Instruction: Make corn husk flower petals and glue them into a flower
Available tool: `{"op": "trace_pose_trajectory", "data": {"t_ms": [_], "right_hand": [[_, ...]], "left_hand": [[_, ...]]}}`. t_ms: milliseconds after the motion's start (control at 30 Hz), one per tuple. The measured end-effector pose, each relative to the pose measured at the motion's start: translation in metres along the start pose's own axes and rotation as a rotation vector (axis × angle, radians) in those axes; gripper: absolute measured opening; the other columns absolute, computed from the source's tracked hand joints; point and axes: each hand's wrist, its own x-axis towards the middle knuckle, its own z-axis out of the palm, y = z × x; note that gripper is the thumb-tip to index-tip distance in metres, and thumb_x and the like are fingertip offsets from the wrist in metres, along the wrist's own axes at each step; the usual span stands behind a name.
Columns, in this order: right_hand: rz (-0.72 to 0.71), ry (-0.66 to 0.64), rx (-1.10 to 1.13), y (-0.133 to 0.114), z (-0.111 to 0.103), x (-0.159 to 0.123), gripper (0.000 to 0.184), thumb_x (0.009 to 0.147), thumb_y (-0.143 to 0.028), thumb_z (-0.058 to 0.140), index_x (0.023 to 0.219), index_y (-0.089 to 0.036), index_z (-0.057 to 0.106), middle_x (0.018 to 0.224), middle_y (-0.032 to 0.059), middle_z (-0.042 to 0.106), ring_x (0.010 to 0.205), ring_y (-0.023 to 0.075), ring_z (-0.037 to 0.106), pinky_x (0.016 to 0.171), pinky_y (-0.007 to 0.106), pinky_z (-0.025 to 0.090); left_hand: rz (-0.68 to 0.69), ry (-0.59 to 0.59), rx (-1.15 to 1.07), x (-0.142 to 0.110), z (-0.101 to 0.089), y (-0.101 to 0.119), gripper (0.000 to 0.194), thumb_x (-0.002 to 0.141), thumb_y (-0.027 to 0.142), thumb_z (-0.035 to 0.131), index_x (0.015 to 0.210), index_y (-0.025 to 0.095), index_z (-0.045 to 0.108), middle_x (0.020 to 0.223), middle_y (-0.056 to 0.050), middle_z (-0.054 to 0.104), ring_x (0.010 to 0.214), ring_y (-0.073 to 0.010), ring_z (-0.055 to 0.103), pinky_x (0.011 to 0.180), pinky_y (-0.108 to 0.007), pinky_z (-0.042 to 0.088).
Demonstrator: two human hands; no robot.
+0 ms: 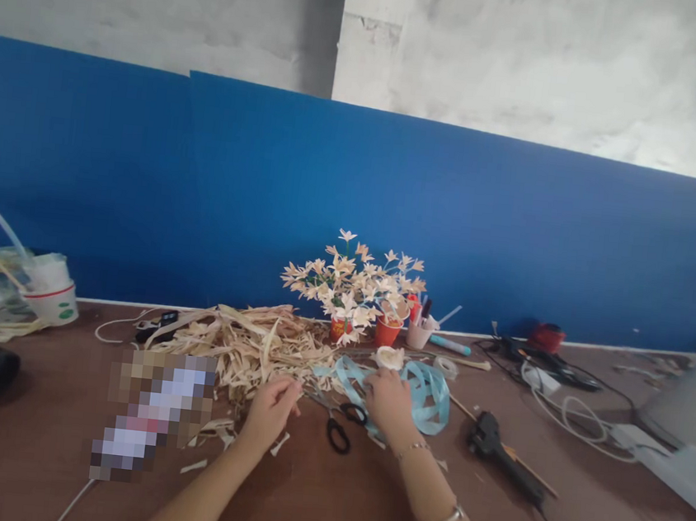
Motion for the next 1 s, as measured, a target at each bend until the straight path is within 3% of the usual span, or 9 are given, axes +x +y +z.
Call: {"op": "trace_pose_trajectory", "data": {"t_ms": [133, 333, 500, 700, 867, 1000], "right_hand": [[-0.014, -0.033, -0.054, 0.003, 0.005, 0.005, 0.025, 0.083, -0.017, 0.044, 0.079, -0.017, 0.069, 0.098, 0.0128, 0.061, 0.099, 0.027, 0.049, 0.077, 0.035, 0.032], [-0.04, -0.074, -0.063, 0.003, 0.012, 0.005, 0.028, 0.084, -0.014, 0.039, 0.092, -0.012, 0.066, 0.103, 0.017, 0.06, 0.104, 0.027, 0.048, 0.08, 0.035, 0.033], [-0.04, -0.086, -0.051, 0.003, 0.014, 0.004, 0.025, 0.082, -0.012, 0.041, 0.097, -0.012, 0.062, 0.1, 0.0148, 0.063, 0.099, 0.0266, 0.052, 0.079, 0.035, 0.034], [-0.073, -0.078, -0.028, 0.0, 0.008, 0.001, 0.024, 0.083, -0.013, 0.04, 0.09, -0.013, 0.063, 0.098, 0.0142, 0.064, 0.1, 0.0269, 0.052, 0.078, 0.034, 0.033], [-0.091, -0.085, 0.02, -0.004, -0.001, -0.001, 0.021, 0.079, -0.013, 0.045, 0.089, -0.018, 0.062, 0.089, 0.0077, 0.066, 0.089, 0.0213, 0.057, 0.076, 0.03, 0.032], [-0.12, -0.081, 0.046, -0.008, -0.008, -0.003, 0.022, 0.084, -0.02, 0.041, 0.086, -0.02, 0.064, 0.085, 0.0057, 0.066, 0.086, 0.0195, 0.057, 0.075, 0.029, 0.032]], "left_hand": [[0.052, 0.0, 0.043, 0.0, 0.0, 0.003, 0.048, 0.078, 0.045, 0.047, 0.037, 0.02, 0.046, 0.058, -0.003, 0.059, 0.065, -0.0168, 0.058, 0.065, -0.025, 0.043], [-0.063, -0.015, 0.008, -0.002, 0.0, 0.001, 0.032, 0.077, 0.046, 0.05, 0.059, 0.019, 0.053, 0.043, 0.003, 0.052, 0.041, -0.0115, 0.045, 0.046, -0.022, 0.034], [-0.098, -0.019, -0.026, -0.002, 0.0, 0.002, 0.027, 0.075, 0.045, 0.052, 0.064, 0.02, 0.049, 0.042, 0.005, 0.052, 0.036, -0.0099, 0.043, 0.042, -0.02, 0.03], [-0.084, -0.009, -0.039, -0.003, 0.001, 0.003, 0.025, 0.074, 0.042, 0.053, 0.064, 0.019, 0.049, 0.041, 0.006, 0.05, 0.042, -0.0115, 0.048, 0.047, -0.021, 0.034], [-0.078, -0.011, -0.031, -0.003, 0.0, 0.002, 0.026, 0.074, 0.043, 0.054, 0.063, 0.019, 0.05, 0.042, 0.005, 0.051, 0.044, -0.0119, 0.048, 0.05, -0.022, 0.036], [-0.11, -0.007, -0.02, -0.003, 0.0, 0.002, 0.028, 0.073, 0.045, 0.054, 0.063, 0.02, 0.05, 0.041, 0.005, 0.05, 0.04, -0.0112, 0.044, 0.046, -0.021, 0.032]]}}
